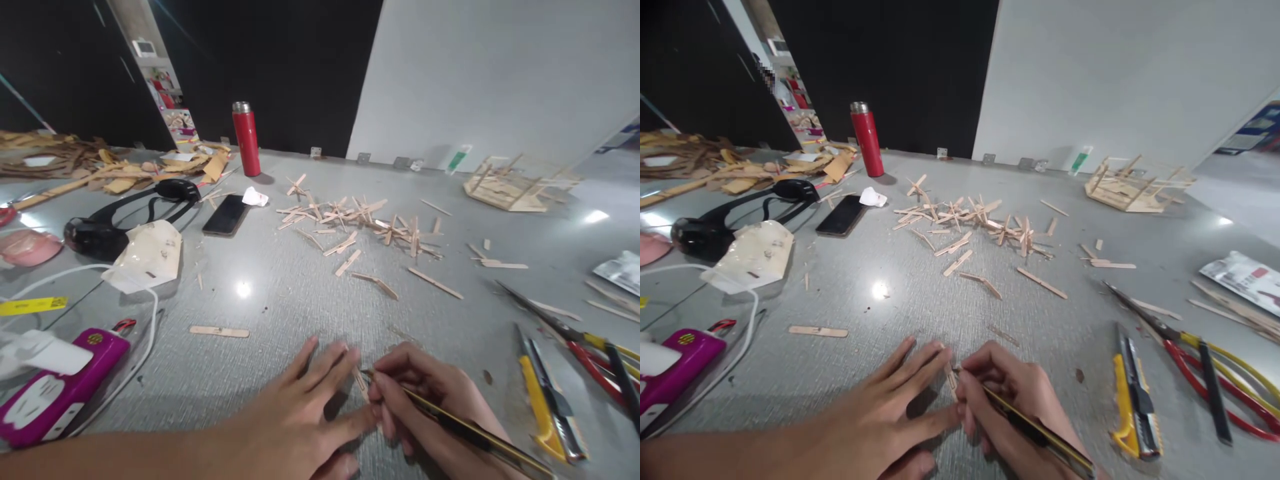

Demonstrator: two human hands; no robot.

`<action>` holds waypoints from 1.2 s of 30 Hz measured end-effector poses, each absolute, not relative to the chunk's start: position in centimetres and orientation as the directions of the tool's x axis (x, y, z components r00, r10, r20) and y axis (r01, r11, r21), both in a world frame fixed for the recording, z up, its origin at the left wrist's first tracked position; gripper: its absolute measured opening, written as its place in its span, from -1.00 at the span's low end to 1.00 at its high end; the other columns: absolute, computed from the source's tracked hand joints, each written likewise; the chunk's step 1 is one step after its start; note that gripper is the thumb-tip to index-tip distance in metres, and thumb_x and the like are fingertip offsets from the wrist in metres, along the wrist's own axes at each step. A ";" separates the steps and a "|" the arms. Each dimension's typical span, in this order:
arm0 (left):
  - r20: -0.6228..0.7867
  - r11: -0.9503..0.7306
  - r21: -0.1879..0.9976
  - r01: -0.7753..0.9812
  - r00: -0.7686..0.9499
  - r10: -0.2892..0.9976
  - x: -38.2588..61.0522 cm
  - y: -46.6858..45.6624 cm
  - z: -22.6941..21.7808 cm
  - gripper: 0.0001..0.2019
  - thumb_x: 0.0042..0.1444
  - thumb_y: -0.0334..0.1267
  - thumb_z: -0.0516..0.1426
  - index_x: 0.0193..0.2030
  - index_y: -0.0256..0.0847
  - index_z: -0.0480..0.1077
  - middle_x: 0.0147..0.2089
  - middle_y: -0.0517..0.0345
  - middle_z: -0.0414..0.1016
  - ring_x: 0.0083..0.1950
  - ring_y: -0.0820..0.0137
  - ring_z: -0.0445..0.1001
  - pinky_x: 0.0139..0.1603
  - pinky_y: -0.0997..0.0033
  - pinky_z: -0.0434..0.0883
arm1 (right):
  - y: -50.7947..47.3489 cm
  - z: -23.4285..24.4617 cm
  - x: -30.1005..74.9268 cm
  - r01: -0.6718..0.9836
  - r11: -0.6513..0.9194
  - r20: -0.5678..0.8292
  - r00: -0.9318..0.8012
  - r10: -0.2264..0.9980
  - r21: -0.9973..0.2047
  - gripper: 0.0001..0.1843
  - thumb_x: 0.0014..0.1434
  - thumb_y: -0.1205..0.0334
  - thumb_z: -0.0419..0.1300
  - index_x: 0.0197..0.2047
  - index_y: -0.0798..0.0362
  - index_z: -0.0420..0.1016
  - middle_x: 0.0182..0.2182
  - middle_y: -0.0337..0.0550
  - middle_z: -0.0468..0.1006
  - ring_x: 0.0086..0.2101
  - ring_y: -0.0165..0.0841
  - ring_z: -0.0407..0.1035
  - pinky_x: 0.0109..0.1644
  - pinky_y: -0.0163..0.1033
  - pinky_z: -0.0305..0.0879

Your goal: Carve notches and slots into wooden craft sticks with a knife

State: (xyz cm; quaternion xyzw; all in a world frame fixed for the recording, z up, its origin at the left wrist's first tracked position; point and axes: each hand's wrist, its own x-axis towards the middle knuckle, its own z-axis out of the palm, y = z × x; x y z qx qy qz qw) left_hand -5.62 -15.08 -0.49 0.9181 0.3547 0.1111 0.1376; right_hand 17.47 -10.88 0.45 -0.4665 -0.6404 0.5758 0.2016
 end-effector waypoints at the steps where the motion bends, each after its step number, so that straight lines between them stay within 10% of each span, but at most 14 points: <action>1: 0.100 -0.713 0.333 0.617 0.729 0.677 -5.7 -15.0 -0.4 -0.49 0.44 -0.08 -0.06 0.48 -0.04 0.06 0.53 -0.29 -0.11 0.55 -0.01 -0.19 0.48 -0.22 -0.07 | -10.9 0.3 17.5 0.378 -0.098 -0.285 -0.480 0.830 -0.920 -0.69 0.37 -0.07 0.12 -0.22 -0.01 0.43 -0.52 -0.29 0.50 -0.56 -0.47 0.31 -0.49 -0.37 0.28; 14: 0.096 -0.699 0.313 0.643 0.711 0.697 -5.6 -15.2 -0.1 -0.47 0.47 -0.09 -0.13 0.52 -0.06 -0.05 0.52 -0.34 -0.07 0.55 0.03 -0.16 0.48 -0.16 -0.08 | -10.5 -0.5 17.1 0.537 0.019 -0.211 -0.363 0.908 -0.843 -0.53 0.38 -0.08 0.09 -0.51 -0.03 0.23 -0.69 -0.41 0.21 -0.65 -0.50 0.09 -0.60 -0.34 0.03; 36: 0.108 -0.698 0.331 0.635 0.709 0.697 -5.6 -15.3 0.5 -0.47 0.45 -0.08 -0.09 0.49 -0.15 0.02 0.52 -0.29 -0.04 0.54 0.02 -0.12 0.50 -0.12 -0.09 | -10.8 -0.6 16.8 0.589 0.372 0.045 -0.494 0.868 -0.717 -0.63 0.43 0.10 0.05 -0.43 -0.05 0.09 -0.61 -0.43 0.11 -0.58 -0.48 -0.01 -0.53 -0.33 0.04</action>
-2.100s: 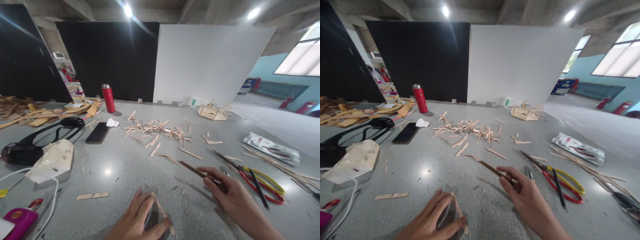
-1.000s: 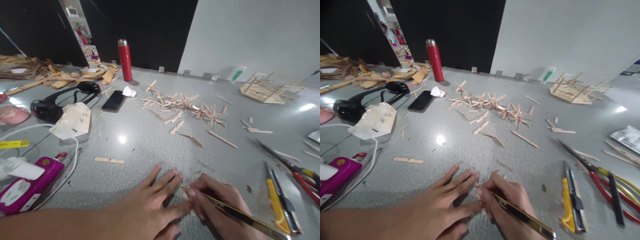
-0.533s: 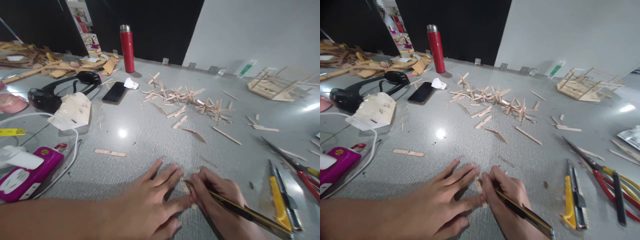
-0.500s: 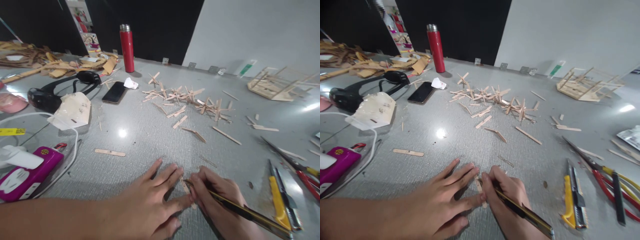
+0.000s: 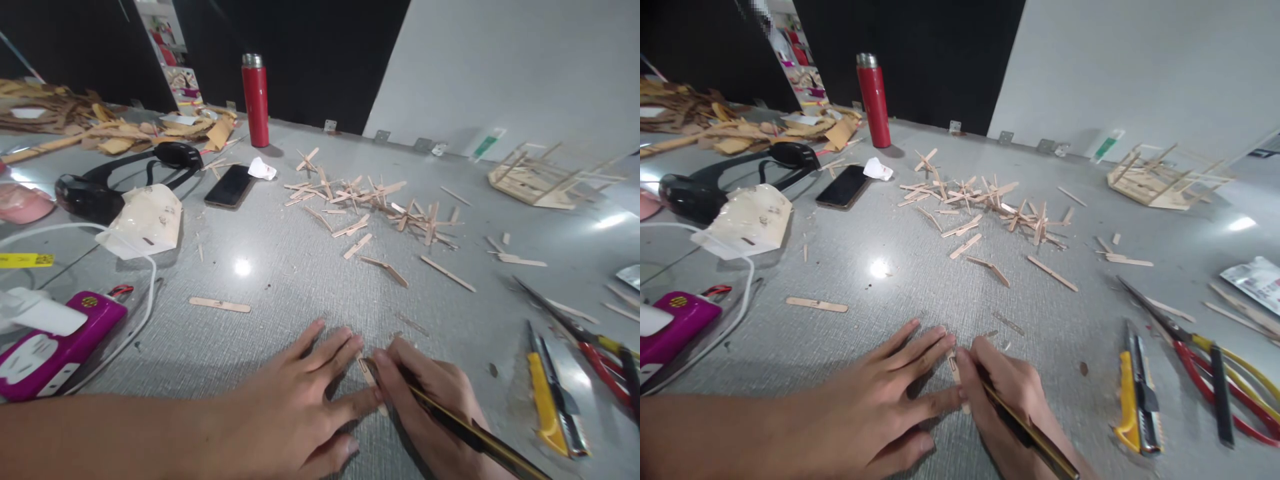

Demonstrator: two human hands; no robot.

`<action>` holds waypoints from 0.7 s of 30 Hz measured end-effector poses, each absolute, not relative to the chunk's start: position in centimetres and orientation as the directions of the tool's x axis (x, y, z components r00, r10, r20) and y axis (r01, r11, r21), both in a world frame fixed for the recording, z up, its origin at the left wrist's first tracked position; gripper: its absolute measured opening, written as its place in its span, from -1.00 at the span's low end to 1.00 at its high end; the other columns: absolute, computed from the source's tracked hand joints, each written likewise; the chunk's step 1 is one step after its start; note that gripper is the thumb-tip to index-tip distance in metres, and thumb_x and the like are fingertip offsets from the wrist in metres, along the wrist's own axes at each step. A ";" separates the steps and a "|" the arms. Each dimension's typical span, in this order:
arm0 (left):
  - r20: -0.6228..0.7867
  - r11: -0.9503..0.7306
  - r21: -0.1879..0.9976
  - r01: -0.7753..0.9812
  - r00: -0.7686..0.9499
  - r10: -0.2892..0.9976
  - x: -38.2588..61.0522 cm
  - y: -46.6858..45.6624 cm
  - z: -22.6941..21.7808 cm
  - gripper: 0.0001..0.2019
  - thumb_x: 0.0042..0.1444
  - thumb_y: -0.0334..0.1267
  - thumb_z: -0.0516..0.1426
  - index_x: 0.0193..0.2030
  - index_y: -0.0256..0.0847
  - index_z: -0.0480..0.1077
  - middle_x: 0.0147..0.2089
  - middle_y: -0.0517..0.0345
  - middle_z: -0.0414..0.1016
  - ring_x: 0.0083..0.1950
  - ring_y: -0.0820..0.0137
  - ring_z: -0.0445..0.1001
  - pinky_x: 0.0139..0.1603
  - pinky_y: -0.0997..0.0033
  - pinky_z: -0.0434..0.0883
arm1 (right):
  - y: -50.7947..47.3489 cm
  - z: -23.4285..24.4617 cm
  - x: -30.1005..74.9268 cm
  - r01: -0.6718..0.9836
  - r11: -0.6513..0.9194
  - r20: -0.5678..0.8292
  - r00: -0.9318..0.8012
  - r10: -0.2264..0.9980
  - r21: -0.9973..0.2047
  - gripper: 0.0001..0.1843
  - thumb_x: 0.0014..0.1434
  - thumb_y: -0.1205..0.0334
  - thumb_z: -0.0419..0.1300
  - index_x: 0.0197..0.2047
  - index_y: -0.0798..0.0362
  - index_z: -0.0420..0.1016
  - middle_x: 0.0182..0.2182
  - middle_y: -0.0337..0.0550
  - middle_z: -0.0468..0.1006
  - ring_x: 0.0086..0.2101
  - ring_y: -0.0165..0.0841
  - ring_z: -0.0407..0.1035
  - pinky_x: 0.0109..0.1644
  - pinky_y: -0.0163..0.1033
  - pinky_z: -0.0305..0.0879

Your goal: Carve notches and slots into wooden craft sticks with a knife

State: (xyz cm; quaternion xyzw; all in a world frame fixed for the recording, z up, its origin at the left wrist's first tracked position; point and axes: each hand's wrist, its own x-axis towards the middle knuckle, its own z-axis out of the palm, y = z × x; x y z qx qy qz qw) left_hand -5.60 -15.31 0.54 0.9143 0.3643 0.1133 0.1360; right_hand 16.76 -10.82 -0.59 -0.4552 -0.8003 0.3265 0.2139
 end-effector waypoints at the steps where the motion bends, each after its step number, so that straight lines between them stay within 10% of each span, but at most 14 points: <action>1: 0.108 -0.697 0.334 0.635 0.709 0.697 -5.6 -15.3 0.5 -0.48 0.45 -0.08 -0.08 0.48 -0.16 0.05 0.52 -0.28 -0.04 0.54 0.02 -0.12 0.50 -0.12 -0.09 | -10.9 -0.7 16.9 0.600 0.382 0.048 -0.496 0.867 -0.703 -0.63 0.43 0.11 0.05 -0.43 -0.05 0.10 -0.61 -0.43 0.13 -0.58 -0.48 0.01 -0.52 -0.32 0.05; 21: 0.136 -0.688 0.317 0.653 0.687 0.714 -5.4 -15.5 0.6 -0.40 0.43 -0.11 -0.05 0.53 -0.20 -0.07 0.50 -0.23 0.05 0.53 0.04 -0.03 0.49 -0.15 -0.07 | -10.9 -0.8 16.9 0.564 0.470 0.114 -0.551 0.826 -0.679 -0.65 0.46 0.20 -0.01 -0.41 -0.05 0.09 -0.61 -0.43 0.17 -0.61 -0.50 0.06 -0.51 -0.28 0.03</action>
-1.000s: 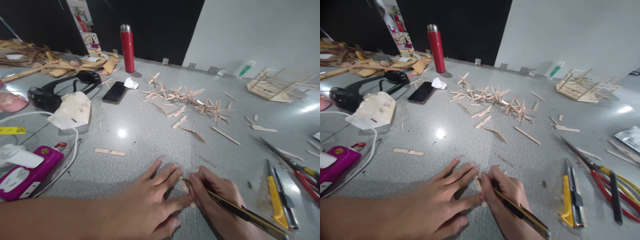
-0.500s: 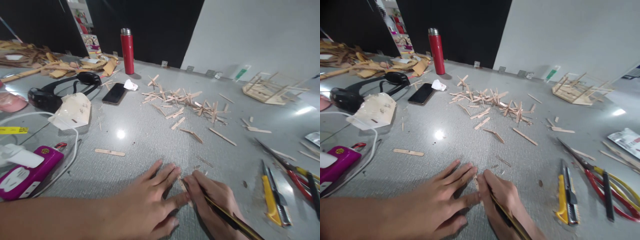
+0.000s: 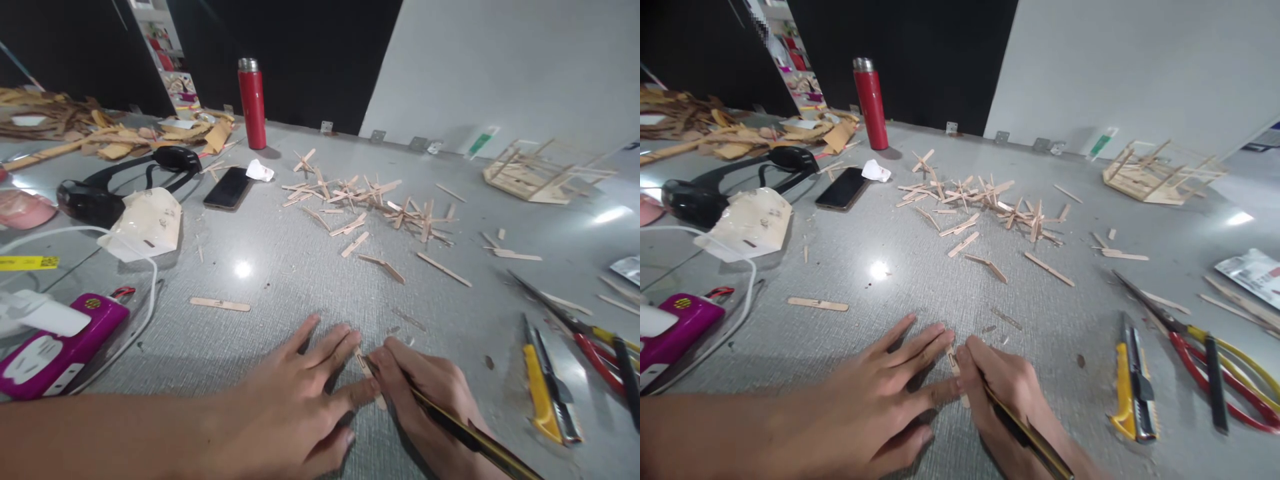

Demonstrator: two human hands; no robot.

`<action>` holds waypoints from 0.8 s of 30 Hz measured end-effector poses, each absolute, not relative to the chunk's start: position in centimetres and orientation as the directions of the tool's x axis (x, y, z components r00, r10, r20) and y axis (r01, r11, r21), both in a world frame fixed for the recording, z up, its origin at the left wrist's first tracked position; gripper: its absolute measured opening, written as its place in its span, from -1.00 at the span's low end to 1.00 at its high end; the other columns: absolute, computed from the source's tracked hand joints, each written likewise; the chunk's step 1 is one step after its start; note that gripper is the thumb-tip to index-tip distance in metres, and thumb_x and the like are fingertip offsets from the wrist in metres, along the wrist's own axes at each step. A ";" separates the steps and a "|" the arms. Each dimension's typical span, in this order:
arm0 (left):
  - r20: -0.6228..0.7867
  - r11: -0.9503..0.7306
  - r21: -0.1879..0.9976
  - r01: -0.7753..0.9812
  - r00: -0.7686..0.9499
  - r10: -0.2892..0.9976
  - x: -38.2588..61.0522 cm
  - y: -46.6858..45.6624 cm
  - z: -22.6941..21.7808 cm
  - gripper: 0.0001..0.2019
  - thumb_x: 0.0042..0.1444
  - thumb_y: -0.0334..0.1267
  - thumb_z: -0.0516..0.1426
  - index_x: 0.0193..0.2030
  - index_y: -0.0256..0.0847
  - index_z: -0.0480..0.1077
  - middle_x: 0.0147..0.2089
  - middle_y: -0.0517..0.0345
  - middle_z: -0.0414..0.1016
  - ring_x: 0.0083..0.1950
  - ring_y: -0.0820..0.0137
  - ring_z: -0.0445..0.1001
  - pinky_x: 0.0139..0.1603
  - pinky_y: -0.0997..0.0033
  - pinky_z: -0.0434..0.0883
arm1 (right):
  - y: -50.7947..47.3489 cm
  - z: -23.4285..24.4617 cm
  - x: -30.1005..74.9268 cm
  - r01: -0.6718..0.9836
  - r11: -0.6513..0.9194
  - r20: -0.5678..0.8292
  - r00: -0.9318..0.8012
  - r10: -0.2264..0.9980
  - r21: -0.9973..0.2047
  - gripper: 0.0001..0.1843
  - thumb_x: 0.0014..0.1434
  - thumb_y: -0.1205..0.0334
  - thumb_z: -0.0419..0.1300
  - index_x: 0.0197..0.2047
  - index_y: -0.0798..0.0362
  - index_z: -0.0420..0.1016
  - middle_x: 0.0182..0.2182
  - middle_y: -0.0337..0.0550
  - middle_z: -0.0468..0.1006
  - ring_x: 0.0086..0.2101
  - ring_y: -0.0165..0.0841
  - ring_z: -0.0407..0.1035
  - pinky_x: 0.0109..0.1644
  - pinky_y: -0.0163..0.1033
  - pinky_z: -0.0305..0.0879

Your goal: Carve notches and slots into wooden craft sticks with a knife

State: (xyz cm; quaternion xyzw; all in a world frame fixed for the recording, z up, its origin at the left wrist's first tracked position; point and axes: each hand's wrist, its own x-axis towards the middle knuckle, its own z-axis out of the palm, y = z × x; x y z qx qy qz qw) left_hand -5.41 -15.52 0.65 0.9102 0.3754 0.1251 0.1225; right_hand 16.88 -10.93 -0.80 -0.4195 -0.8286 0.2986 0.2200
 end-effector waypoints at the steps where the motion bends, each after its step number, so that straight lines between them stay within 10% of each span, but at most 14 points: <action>1: 0.132 -0.689 0.316 0.653 0.689 0.713 -5.4 -15.5 0.7 -0.40 0.43 -0.12 -0.06 0.53 -0.20 -0.08 0.50 -0.24 0.05 0.53 0.03 -0.03 0.49 -0.16 -0.07 | -10.9 -0.8 17.0 0.563 0.468 0.109 -0.554 0.825 -0.681 -0.65 0.46 0.19 0.00 -0.41 -0.04 0.10 -0.61 -0.42 0.18 -0.61 -0.50 0.07 -0.51 -0.29 0.03; 24: 0.098 -0.696 0.242 0.676 0.696 0.711 -5.4 -15.6 0.1 -0.44 0.43 -0.22 -0.09 0.44 -0.57 0.02 0.48 -0.28 0.08 0.56 0.17 -0.15 0.56 0.13 -0.22 | -11.8 3.0 16.5 0.545 0.518 0.111 -0.611 0.784 -0.660 -0.68 0.41 0.01 -0.03 -0.34 -0.11 0.38 -0.52 -0.16 0.47 -0.55 -0.32 0.31 -0.38 -0.19 0.36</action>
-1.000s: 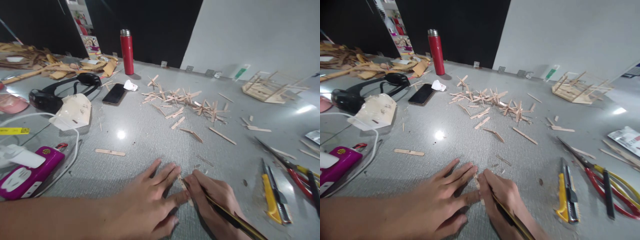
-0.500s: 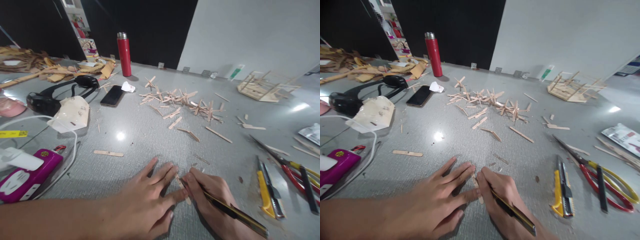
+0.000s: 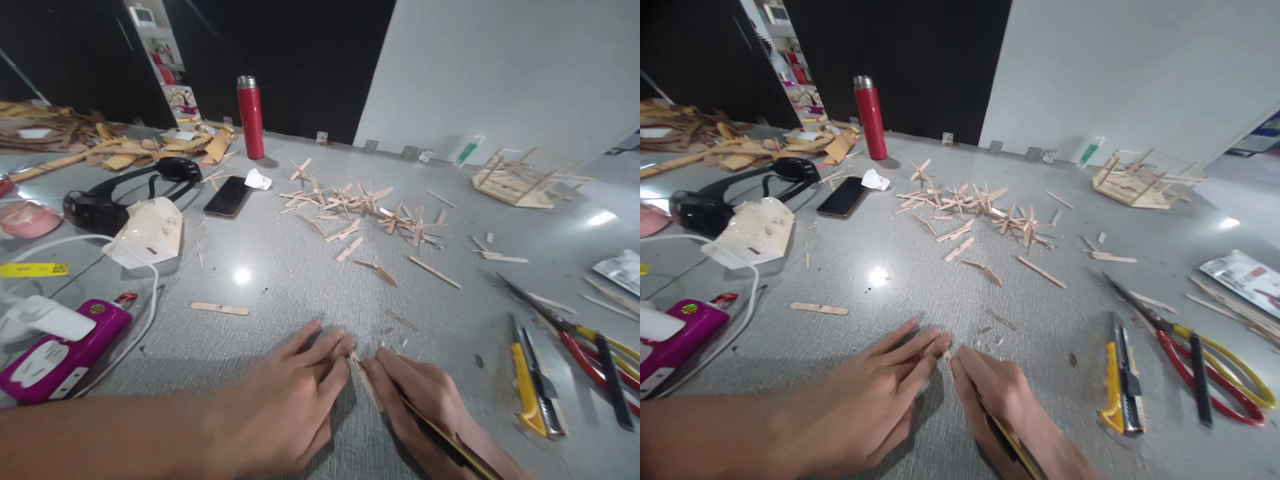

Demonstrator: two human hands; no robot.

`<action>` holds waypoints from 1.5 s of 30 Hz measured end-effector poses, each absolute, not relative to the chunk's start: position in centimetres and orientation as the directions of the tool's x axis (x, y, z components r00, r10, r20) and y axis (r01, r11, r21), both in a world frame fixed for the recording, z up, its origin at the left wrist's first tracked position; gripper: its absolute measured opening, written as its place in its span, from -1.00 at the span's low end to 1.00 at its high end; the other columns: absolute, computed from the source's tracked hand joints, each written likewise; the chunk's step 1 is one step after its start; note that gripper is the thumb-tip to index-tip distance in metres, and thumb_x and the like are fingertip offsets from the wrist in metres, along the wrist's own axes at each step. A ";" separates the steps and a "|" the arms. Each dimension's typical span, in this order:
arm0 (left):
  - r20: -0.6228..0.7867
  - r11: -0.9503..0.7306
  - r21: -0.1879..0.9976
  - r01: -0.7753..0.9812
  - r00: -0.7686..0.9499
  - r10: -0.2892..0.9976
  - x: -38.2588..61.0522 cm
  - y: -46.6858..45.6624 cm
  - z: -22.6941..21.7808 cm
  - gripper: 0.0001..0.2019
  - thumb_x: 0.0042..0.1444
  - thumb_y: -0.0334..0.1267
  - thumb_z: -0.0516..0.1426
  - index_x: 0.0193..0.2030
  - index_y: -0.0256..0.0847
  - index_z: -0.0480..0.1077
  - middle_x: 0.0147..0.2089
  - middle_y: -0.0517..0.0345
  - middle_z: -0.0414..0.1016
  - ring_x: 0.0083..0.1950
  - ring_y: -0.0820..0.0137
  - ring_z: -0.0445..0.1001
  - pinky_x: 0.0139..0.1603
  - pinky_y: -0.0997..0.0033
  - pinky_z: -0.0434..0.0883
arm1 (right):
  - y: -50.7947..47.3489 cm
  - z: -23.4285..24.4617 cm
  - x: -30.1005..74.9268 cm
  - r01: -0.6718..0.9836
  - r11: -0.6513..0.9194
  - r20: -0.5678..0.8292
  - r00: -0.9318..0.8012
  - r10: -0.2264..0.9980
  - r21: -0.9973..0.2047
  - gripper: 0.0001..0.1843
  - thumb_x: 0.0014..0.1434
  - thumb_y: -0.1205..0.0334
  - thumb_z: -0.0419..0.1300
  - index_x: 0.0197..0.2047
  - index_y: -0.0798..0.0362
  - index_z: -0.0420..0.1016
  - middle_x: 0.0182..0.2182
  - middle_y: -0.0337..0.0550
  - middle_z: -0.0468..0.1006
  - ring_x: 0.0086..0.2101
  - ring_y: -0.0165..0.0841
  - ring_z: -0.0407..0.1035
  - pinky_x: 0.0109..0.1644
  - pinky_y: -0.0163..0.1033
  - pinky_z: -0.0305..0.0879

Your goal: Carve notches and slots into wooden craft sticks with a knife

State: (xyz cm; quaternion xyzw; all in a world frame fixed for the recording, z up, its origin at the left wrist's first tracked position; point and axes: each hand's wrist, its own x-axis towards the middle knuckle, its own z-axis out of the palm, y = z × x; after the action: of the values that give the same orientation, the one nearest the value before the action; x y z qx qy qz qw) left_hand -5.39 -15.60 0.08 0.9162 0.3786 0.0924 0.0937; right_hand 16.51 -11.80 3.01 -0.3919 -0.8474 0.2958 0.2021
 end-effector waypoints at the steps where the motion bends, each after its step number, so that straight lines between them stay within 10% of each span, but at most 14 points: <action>1: 0.093 -0.693 0.241 0.679 0.695 0.713 -5.4 -15.6 0.1 -0.44 0.43 -0.22 -0.09 0.44 -0.57 0.02 0.48 -0.28 0.08 0.56 0.17 -0.15 0.56 0.14 -0.23 | -11.9 3.6 16.4 0.543 0.522 0.109 -0.617 0.779 -0.658 -0.66 0.41 -0.03 -0.05 -0.31 -0.12 0.42 -0.52 -0.14 0.48 -0.54 -0.29 0.33 -0.37 -0.17 0.38; 12: 0.101 -0.681 0.278 0.677 0.685 0.722 -5.4 -15.5 -0.1 -0.44 0.40 -0.25 -0.06 0.44 -0.54 0.00 0.48 -0.25 0.11 0.56 0.19 -0.15 0.56 0.08 -0.21 | -11.5 0.2 17.5 0.540 0.571 0.080 -0.680 0.729 -0.618 -0.71 0.44 0.24 -0.05 -0.38 -0.07 0.13 -0.55 -0.34 0.34 -0.58 -0.46 0.19 -0.48 -0.30 0.20; 45: 0.100 -0.714 0.192 0.673 0.710 0.697 -5.3 -15.7 0.3 -0.51 0.38 -0.22 -0.01 0.35 -0.48 0.15 0.49 -0.23 0.08 0.54 0.14 -0.06 0.55 0.14 -0.21 | -11.1 -1.0 17.6 0.550 0.484 0.169 -0.526 0.834 -0.681 -0.63 0.44 0.17 0.02 -0.44 -0.04 0.11 -0.62 -0.44 0.14 -0.61 -0.51 0.02 -0.56 -0.36 0.01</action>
State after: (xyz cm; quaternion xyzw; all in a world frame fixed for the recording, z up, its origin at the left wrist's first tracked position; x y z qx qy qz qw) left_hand -5.32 -15.68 0.29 0.9221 0.3714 0.0829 0.0710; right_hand 17.64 -11.12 -1.01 -0.4192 -0.8250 0.2865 0.2480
